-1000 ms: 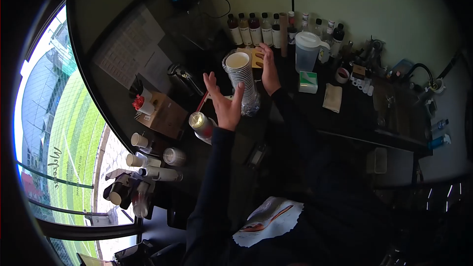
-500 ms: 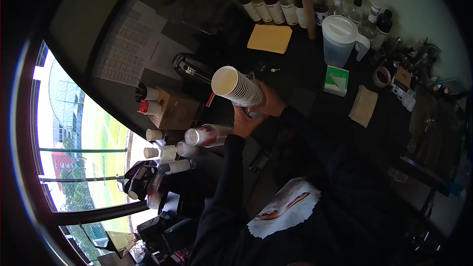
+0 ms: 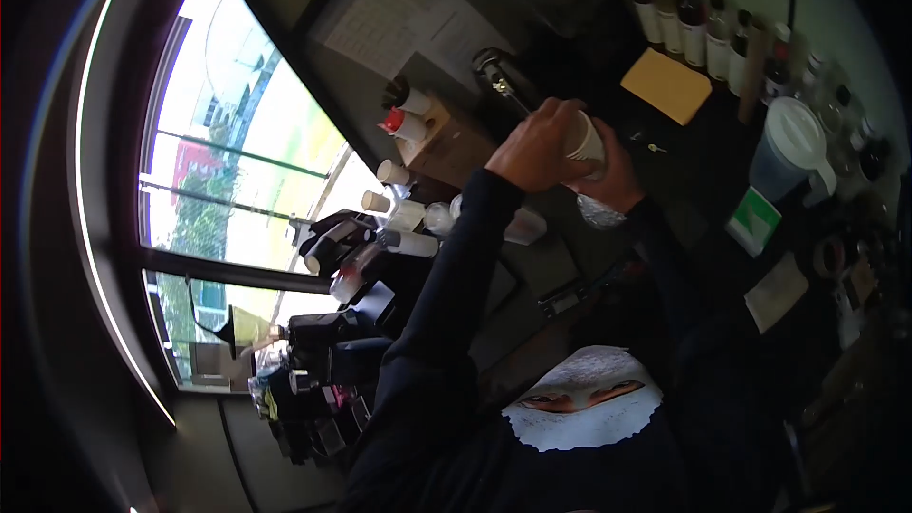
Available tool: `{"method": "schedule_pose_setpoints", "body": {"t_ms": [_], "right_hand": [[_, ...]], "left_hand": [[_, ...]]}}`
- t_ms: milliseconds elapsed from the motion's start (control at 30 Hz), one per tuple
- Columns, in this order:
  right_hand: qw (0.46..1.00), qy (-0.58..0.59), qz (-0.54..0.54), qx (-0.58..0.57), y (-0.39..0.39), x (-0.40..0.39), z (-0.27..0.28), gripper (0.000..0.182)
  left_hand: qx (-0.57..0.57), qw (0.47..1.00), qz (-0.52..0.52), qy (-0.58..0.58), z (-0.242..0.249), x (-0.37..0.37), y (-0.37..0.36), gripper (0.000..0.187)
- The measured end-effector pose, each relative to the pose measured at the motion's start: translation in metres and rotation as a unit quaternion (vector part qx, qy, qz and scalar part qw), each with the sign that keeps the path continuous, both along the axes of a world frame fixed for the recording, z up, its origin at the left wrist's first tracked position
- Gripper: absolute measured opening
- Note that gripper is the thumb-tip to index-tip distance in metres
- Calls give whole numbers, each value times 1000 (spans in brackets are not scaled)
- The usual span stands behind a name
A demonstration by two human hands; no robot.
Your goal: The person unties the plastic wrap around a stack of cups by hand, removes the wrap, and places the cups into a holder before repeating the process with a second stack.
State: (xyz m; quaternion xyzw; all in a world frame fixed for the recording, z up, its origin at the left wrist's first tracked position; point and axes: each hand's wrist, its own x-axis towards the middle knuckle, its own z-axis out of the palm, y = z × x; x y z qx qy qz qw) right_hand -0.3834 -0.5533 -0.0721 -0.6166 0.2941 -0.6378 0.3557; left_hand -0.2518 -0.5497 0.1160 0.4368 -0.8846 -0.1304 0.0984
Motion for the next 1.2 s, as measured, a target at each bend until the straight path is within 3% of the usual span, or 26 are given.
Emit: {"method": "schedule_pose_setpoints", "body": {"t_ms": [200, 367, 500, 600, 667, 733, 767, 833, 1033, 1100, 1133, 1200], "right_hand": [[999, -13, 26, 16, 2, 1, 8, 102], [1000, -16, 20, 11, 4, 2, 4, 100], [998, 40, -42, 5, 9, 5, 12, 98], [1000, -15, 9, -13, 10, 2, 12, 102], [999, 1, -10, -50, 6, -1, 6, 114], [998, 45, -13, -45, 10, -13, 16, 118], [998, 46, -20, -49, 10, -20, 19, 118], [997, 44, -13, -64, 9, -23, 29, 122], [952, 73, -156, -254, 47, -36, 98, 111], [957, 46, 15, -286, 75, -25, 116, 103], [957, 88, 80, -263, 91, -16, 122, 101], [943, 133, 165, -257, 115, 10, 124, 100]], "left_hand": [[14, 995, 83, -51, -4, -5, 7, 86], [-11, 997, 58, -55, 2, -3, 9, 82], [-59, 996, 58, -16, 41, 2, 28, 75], [-136, 988, 15, 71, 80, 23, 45, 70], [-162, 984, 79, 14, 115, 35, 71, 74], [-82, 978, 134, 138, 127, 50, 95, 77], [-85, 978, 127, 139, 127, 53, 102, 77], [-43, 940, 147, 304, 118, 71, 117, 75], [17, 913, 163, 375, 61, 108, 157, 85], [38, 914, 164, 368, 42, 117, 176, 92], [90, 887, 185, 415, 36, 116, 189, 96], [92, 874, 192, 437, 19, 126, 209, 96]]}}
